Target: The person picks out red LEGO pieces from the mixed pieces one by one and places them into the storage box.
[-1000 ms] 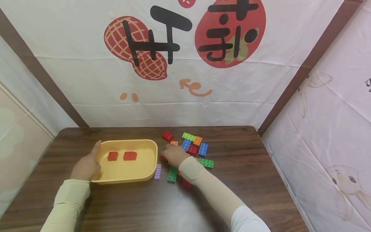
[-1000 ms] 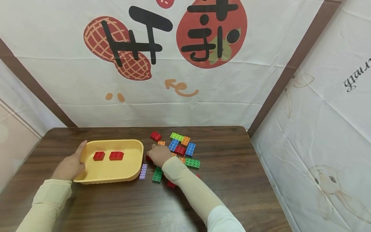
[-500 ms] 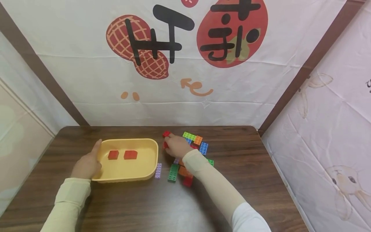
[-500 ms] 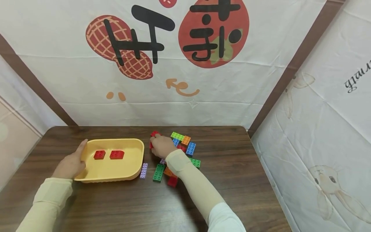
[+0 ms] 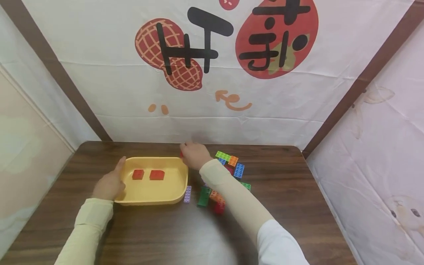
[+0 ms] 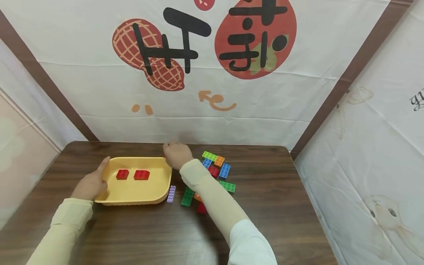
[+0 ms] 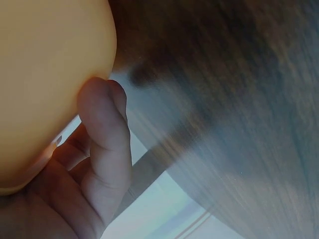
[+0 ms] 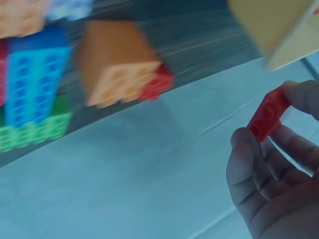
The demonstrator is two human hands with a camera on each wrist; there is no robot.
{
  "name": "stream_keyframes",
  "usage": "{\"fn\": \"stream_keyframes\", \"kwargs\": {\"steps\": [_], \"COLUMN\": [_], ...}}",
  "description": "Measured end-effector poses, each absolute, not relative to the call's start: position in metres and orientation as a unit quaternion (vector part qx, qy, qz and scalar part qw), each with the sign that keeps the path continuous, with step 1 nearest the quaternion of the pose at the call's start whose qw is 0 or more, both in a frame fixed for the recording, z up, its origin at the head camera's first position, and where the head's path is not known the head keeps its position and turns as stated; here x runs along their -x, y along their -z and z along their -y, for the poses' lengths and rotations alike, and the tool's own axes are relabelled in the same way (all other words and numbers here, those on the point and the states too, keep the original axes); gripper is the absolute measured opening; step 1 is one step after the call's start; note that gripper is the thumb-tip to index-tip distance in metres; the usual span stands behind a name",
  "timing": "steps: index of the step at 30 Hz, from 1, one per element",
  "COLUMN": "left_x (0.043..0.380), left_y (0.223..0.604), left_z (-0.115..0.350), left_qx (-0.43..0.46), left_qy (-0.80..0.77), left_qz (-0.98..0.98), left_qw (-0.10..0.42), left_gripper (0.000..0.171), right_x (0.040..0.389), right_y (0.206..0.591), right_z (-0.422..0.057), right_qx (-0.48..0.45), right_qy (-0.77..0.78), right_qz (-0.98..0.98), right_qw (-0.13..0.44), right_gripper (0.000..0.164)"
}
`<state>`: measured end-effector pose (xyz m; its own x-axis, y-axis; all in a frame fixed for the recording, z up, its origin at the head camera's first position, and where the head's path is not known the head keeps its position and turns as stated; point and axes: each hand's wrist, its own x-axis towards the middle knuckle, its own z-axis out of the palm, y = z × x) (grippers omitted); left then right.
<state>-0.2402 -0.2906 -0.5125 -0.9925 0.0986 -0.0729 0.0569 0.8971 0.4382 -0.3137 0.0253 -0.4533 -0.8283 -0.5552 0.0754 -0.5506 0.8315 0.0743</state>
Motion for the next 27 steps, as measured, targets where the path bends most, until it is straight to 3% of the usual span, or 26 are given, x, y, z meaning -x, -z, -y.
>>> {"fn": "stream_keyframes", "kwargs": {"steps": [9, 18, 27], "left_x": [0.249, 0.250, 0.248], "left_y": [0.519, 0.521, 0.519], "left_z": [0.286, 0.289, 0.292], "left_qx": [-0.036, -0.029, -0.023], "left_qy": [-0.226, -0.231, -0.227], "left_qz": [-0.972, -0.971, -0.972], "left_qw": [0.046, 0.047, 0.058], "left_gripper": [0.103, 0.104, 0.105], "right_x": [0.309, 0.306, 0.299], "right_y": [0.462, 0.482, 0.494], "right_z": [0.022, 0.037, 0.043], "right_qx": [-0.340, -0.334, -0.336], "right_qy": [0.051, 0.060, 0.143], "right_qz": [0.939, 0.938, 0.930], "right_qw": [-0.013, -0.071, -0.049], "right_gripper": [0.034, 0.017, 0.011]}}
